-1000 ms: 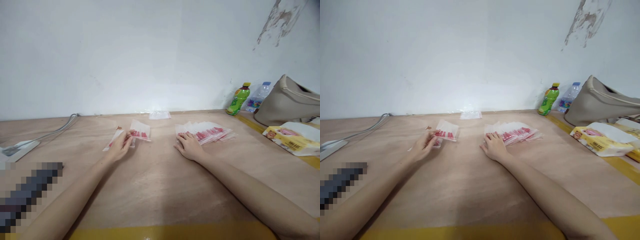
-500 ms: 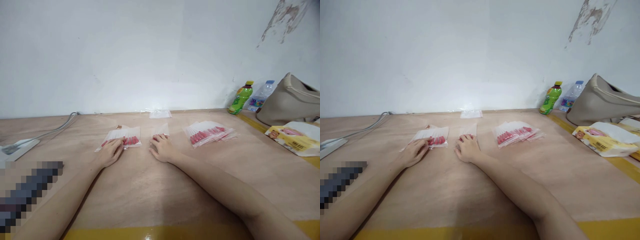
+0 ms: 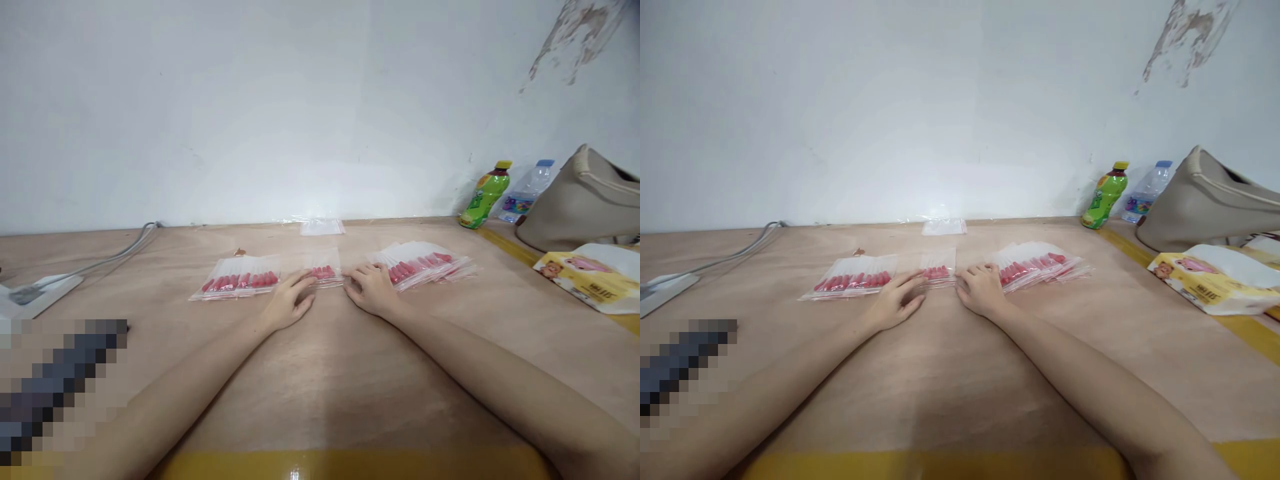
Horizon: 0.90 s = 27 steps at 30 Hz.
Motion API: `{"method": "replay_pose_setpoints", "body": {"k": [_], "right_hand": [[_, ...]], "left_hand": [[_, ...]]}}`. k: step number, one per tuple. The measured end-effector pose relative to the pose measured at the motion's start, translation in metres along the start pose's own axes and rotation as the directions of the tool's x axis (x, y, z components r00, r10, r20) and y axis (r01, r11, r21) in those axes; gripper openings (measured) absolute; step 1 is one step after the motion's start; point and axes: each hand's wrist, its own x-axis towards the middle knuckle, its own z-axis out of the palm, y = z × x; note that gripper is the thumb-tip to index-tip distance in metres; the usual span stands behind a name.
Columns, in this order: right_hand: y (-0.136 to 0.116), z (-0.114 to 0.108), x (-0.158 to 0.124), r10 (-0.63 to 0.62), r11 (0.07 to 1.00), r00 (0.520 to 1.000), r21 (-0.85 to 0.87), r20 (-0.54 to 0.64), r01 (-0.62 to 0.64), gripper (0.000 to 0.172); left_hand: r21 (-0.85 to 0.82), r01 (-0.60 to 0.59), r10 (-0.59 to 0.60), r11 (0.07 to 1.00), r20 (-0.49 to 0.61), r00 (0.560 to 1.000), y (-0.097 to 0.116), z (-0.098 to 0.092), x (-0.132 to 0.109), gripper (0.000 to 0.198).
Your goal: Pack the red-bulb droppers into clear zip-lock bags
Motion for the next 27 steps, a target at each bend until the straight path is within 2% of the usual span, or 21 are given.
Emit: {"method": "replay_pose_setpoints", "body": {"k": [4, 8, 13, 20, 27], "right_hand": [[0.002, 0.002, 0.002, -0.045, 0.999, 0.999, -0.003, -0.02, 0.045, 0.023], [0.012, 0.006, 0.007, -0.131, 0.988, 0.989, -0.089, -0.065, 0.125, 0.02], [0.019, 0.009, 0.012, -0.231, 0.961, 0.968, -0.175, -0.095, 0.213, 0.016], [0.018, 0.008, 0.012, -0.32, 0.926, 0.942, -0.244, -0.099, 0.288, 0.022], [0.015, 0.004, 0.012, -0.381, 0.885, 0.924, -0.303, -0.032, 0.354, 0.031]], "left_hand": [[-0.056, 0.005, -0.002, 0.998, 0.039, 0.999, 0.004, 0.014, 0.016, 0.023], [-0.08, -0.02, 0.025, 0.997, 0.07, 0.997, 0.004, 0.013, 0.018, 0.027], [-0.155, 0.033, -0.026, 0.987, 0.045, 0.999, 0.004, 0.01, 0.015, 0.033], [-0.119, 0.017, -0.013, 0.993, 0.033, 0.999, 0.002, 0.011, 0.016, 0.029], [-0.03, -0.016, 0.016, 0.999, -0.003, 1.0, 0.001, 0.012, 0.015, 0.026]]}}
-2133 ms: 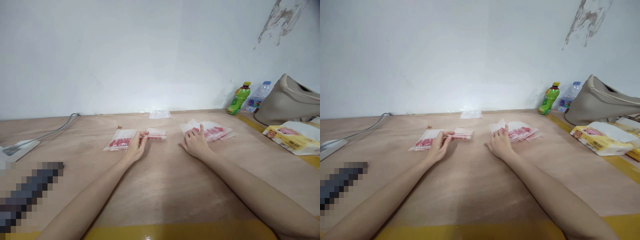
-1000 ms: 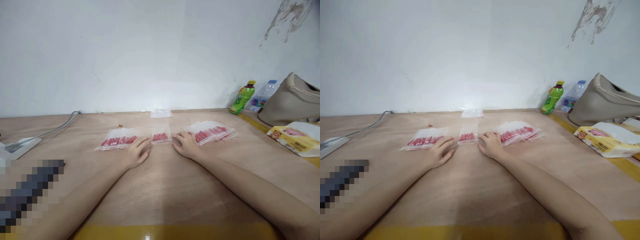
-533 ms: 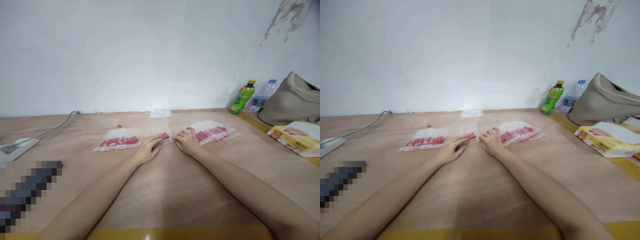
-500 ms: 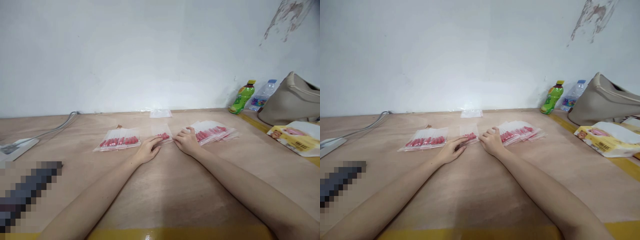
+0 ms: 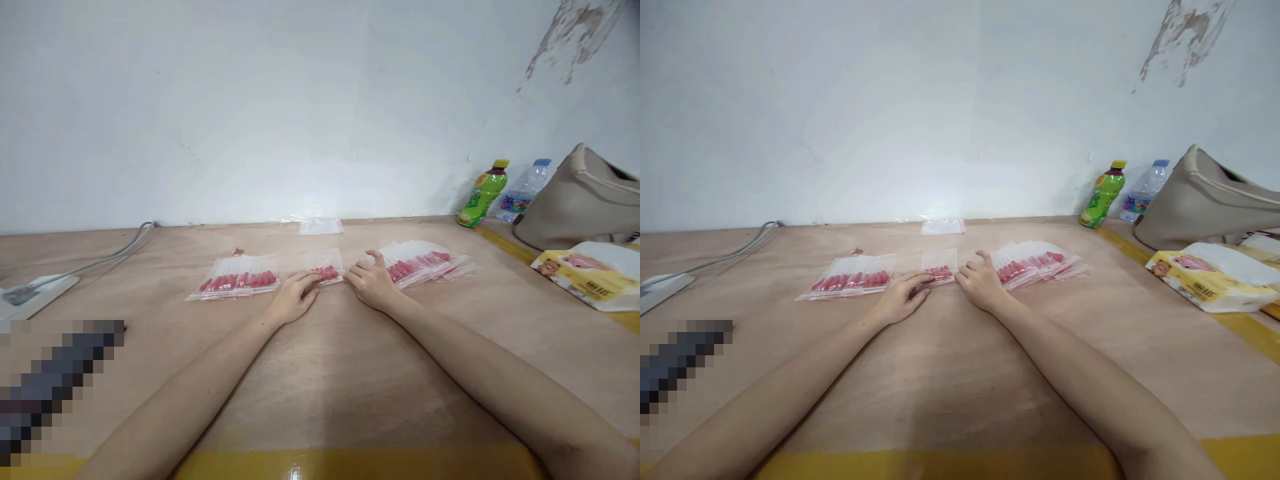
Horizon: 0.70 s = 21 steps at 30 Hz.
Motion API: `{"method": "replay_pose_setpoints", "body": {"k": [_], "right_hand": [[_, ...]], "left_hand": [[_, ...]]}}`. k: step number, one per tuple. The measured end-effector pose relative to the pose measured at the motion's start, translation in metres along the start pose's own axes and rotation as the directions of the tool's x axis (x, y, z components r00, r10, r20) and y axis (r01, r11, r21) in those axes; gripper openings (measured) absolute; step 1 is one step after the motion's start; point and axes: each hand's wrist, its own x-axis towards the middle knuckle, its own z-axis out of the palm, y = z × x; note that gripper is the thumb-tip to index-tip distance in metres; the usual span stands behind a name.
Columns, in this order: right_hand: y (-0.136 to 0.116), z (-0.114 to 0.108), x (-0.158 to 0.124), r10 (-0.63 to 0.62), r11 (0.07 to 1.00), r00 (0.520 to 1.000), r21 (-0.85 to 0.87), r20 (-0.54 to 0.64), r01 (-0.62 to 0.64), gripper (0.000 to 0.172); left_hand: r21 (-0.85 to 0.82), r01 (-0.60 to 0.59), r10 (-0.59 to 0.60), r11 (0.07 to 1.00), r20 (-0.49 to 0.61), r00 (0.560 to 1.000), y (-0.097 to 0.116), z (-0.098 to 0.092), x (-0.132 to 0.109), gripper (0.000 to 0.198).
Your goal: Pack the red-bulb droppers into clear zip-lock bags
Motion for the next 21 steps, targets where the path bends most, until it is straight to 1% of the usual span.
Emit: {"method": "replay_pose_setpoints", "body": {"k": [4, 8, 11, 16, 21], "right_hand": [[-0.002, -0.004, 0.002, -0.019, 1.0, 0.999, 0.02, 0.028, 0.018, 0.03], [-0.002, -0.006, 0.002, -0.015, 0.999, 0.999, 0.045, 0.028, 0.014, 0.028], [-0.002, -0.006, 0.002, -0.001, 0.999, 1.0, 0.052, 0.019, 0.0, 0.03], [-0.002, -0.006, 0.002, -0.007, 0.999, 1.0, 0.054, 0.002, 0.007, 0.032], [0.0, -0.006, 0.0, 0.007, 0.996, 1.0, 0.084, 0.003, -0.007, 0.027]], "left_hand": [[0.073, -0.046, 0.048, 0.996, -0.029, 0.998, 0.005, 0.009, 0.01, 0.023], [0.132, -0.132, 0.135, 0.982, -0.015, 0.991, 0.012, 0.025, 0.027, 0.016], [0.172, -0.193, 0.195, 0.966, 0.002, 0.981, 0.013, 0.032, 0.037, 0.018], [0.21, -0.276, 0.273, 0.938, 0.042, 0.961, 0.011, 0.031, 0.04, 0.019], [0.26, -0.278, 0.278, 0.925, 0.04, 0.96, 0.009, 0.024, 0.036, 0.022]]}}
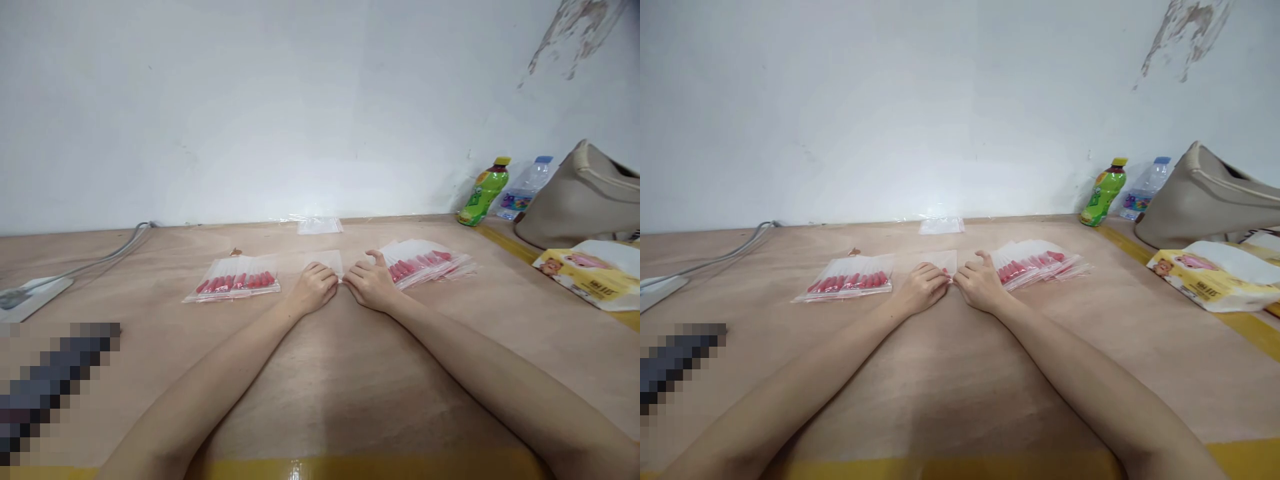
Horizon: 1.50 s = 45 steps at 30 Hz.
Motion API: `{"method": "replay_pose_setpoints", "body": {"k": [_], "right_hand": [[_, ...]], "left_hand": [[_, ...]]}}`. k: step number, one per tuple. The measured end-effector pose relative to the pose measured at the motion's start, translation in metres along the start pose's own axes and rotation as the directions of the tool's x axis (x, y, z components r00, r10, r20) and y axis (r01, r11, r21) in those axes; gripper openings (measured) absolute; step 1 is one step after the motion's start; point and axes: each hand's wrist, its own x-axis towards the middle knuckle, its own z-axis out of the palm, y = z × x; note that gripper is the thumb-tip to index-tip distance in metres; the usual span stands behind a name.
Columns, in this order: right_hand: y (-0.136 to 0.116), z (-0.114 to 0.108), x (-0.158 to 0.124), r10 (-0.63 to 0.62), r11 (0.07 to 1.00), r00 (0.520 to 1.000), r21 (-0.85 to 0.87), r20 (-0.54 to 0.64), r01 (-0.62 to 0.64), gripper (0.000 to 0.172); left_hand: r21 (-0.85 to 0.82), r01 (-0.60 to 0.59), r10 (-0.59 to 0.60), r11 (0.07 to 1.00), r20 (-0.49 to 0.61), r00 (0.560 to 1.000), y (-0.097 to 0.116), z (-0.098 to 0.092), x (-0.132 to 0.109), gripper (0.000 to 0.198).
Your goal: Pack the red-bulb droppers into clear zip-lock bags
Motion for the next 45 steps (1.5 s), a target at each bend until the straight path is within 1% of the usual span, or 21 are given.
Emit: {"method": "replay_pose_setpoints", "body": {"k": [4, 7, 10, 13, 17, 20, 23, 24, 25, 27, 28, 30, 33, 35, 37, 39, 42, 45], "right_hand": [[0.003, 0.0, -0.002, 0.015, 1.0, 1.0, 0.013, -0.003, -0.015, 0.026], [0.002, 0.0, -0.002, 0.02, 1.0, 1.0, 0.02, -0.001, -0.02, 0.026], [0.0, 0.0, -0.001, 0.025, 0.999, 1.0, 0.03, 0.002, -0.025, 0.025], [-0.001, -0.001, -0.001, 0.021, 1.0, 1.0, 0.022, 0.0, -0.021, 0.027], [-0.002, 0.0, 0.0, 0.022, 1.0, 1.0, 0.008, -0.009, -0.022, 0.027], [0.0, 0.0, -0.001, 0.028, 0.999, 1.0, 0.025, 0.001, -0.028, 0.026], [0.001, -0.005, -0.005, 0.016, 0.998, 0.999, 0.057, 0.036, -0.018, 0.023], [0.001, -0.008, -0.007, 0.029, 0.998, 0.999, 0.05, 0.044, -0.031, 0.023], [0.001, -0.012, -0.01, 0.061, 0.998, 0.997, 0.027, 0.051, -0.062, 0.029], [0.002, -0.022, -0.019, 0.167, 0.985, 0.984, -0.058, 0.057, -0.164, 0.043], [0.002, -0.026, -0.023, 0.223, 0.971, 0.973, -0.107, 0.063, -0.216, 0.046], [0.004, -0.031, -0.033, 0.305, 0.941, 0.948, -0.182, 0.088, -0.286, 0.044], [0.007, -0.032, -0.044, 0.349, 0.928, 0.927, -0.189, 0.139, -0.321, 0.037], [0.007, -0.029, -0.046, 0.345, 0.936, 0.923, -0.129, 0.172, -0.326, 0.031], [0.004, -0.025, -0.044, 0.332, 0.943, 0.922, -0.052, 0.2, -0.328, 0.028], [-0.005, -0.021, -0.038, 0.327, 0.941, 0.92, 0.018, 0.215, -0.339, 0.029], [-0.025, -0.015, -0.021, 0.328, 0.931, 0.916, 0.089, 0.23, -0.355, 0.032], [-0.048, -0.004, 0.004, 0.302, 0.928, 0.924, 0.149, 0.235, -0.341, 0.036]], "left_hand": [[0.046, -0.011, 0.01, 0.999, 0.01, 1.0, -0.005, -0.014, -0.01, 0.025], [0.076, -0.018, 0.016, 0.997, 0.026, 1.0, -0.01, -0.026, -0.024, 0.025], [0.102, -0.005, 0.001, 0.995, 0.038, 0.999, -0.014, -0.033, -0.036, 0.025], [0.122, 0.025, -0.03, 0.992, 0.04, 0.999, -0.015, -0.036, -0.043, 0.027], [0.116, 0.06, -0.065, 0.991, 0.042, 0.997, -0.015, -0.035, -0.042, 0.029], [0.078, 0.091, -0.095, 0.993, 0.041, 0.995, -0.015, -0.035, -0.043, 0.026], [0.029, 0.174, -0.174, 0.984, 0.013, 0.985, -0.014, -0.035, -0.045, 0.018], [0.009, 0.215, -0.215, 0.977, -0.004, 0.977, -0.013, -0.035, -0.045, 0.016], [-0.015, 0.257, -0.258, 0.966, -0.024, 0.966, -0.013, -0.035, -0.046, 0.014], [-0.074, 0.332, -0.337, 0.94, -0.061, 0.94, -0.014, -0.035, -0.045, 0.013], [-0.105, 0.361, -0.369, 0.927, -0.075, 0.926, -0.015, -0.036, -0.045, 0.012], [-0.161, 0.397, -0.413, 0.904, -0.085, 0.907, -0.019, -0.038, -0.044, 0.012], [-0.215, 0.41, -0.43, 0.886, -0.051, 0.902, -0.029, -0.049, -0.046, 0.011], [-0.229, 0.406, -0.42, 0.885, -0.012, 0.908, -0.038, -0.06, -0.055, 0.01], [-0.215, 0.41, -0.413, 0.886, 0.036, 0.91, -0.047, -0.072, -0.069, 0.011], [-0.136, 0.418, -0.4, 0.898, 0.139, 0.906, -0.055, -0.082, -0.086, 0.015], [0.008, 0.396, -0.386, 0.918, 0.236, 0.892, -0.065, -0.09, -0.111, 0.02], [0.066, 0.349, -0.355, 0.935, 0.221, 0.909, -0.068, -0.092, -0.122, 0.02]]}}
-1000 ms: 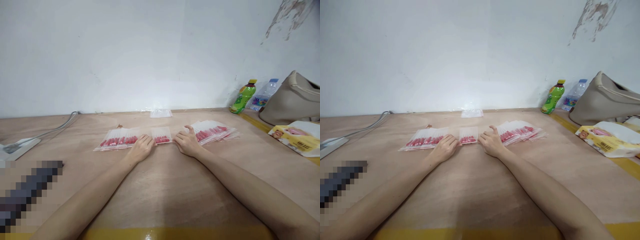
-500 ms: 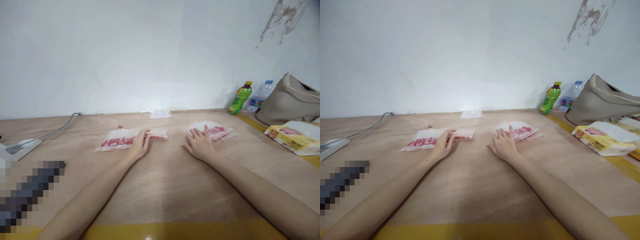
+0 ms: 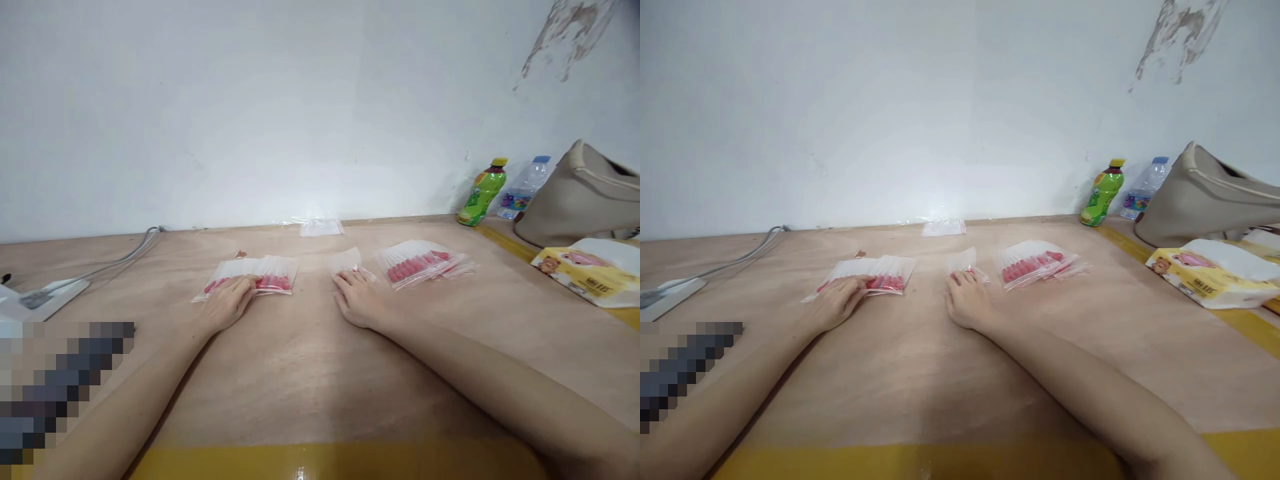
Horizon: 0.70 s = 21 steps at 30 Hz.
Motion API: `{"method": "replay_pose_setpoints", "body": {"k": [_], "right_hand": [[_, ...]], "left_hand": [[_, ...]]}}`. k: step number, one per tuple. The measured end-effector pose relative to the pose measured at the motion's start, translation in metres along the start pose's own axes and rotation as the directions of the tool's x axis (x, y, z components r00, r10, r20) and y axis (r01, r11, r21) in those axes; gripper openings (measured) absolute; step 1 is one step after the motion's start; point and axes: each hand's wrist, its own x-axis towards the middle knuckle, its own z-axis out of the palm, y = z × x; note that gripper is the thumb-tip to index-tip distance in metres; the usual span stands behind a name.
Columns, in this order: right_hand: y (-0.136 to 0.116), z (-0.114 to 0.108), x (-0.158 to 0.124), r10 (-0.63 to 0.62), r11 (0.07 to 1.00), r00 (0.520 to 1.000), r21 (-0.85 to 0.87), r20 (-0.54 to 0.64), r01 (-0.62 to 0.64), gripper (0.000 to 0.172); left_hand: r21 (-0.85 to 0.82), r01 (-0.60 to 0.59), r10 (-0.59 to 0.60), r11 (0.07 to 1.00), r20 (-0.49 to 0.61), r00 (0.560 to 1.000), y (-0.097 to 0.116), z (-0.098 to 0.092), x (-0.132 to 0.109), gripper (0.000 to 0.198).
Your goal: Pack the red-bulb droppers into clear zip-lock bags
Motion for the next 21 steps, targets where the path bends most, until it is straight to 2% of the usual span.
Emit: {"method": "replay_pose_setpoints", "body": {"k": [4, 7, 10, 13, 15, 18, 21], "right_hand": [[-0.028, 0.014, 0.022, -0.022, 0.998, 0.999, 0.061, -0.037, 0.025, 0.042], [-0.03, 0.012, 0.023, -0.028, 0.996, 0.994, 0.082, -0.108, 0.037, 0.047], [-0.012, 0.0, 0.012, -0.074, 0.991, 0.988, 0.098, -0.132, 0.087, 0.046], [0.016, -0.012, 0.0, -0.105, 0.989, 0.991, 0.094, -0.087, 0.113, 0.047], [0.031, -0.014, -0.005, -0.057, 0.994, 0.995, 0.091, -0.082, 0.065, 0.048], [0.043, -0.012, -0.006, 0.025, 0.995, 0.995, 0.102, -0.096, -0.015, 0.041], [0.045, -0.008, -0.005, 0.033, 0.99, 0.994, 0.141, -0.104, -0.018, 0.029]], "left_hand": [[0.049, -0.063, 0.069, 0.997, -0.142, 0.987, 0.007, -0.001, 0.001, 0.021], [0.055, -0.13, 0.139, 0.99, -0.242, 0.96, 0.026, 0.003, 0.007, 0.033], [-0.033, -0.213, 0.199, 0.977, -0.243, 0.95, 0.053, 0.013, 0.017, 0.02], [-0.142, -0.245, 0.212, 0.959, -0.217, 0.953, 0.082, 0.026, 0.033, 0.024], [-0.197, -0.236, 0.203, 0.952, -0.172, 0.964, 0.098, 0.033, 0.046, 0.029], [-0.184, -0.196, 0.174, 0.963, -0.128, 0.976, 0.112, 0.042, 0.064, 0.029], [-0.169, -0.205, 0.191, 0.964, -0.1, 0.977, 0.117, 0.049, 0.074, 0.022]]}}
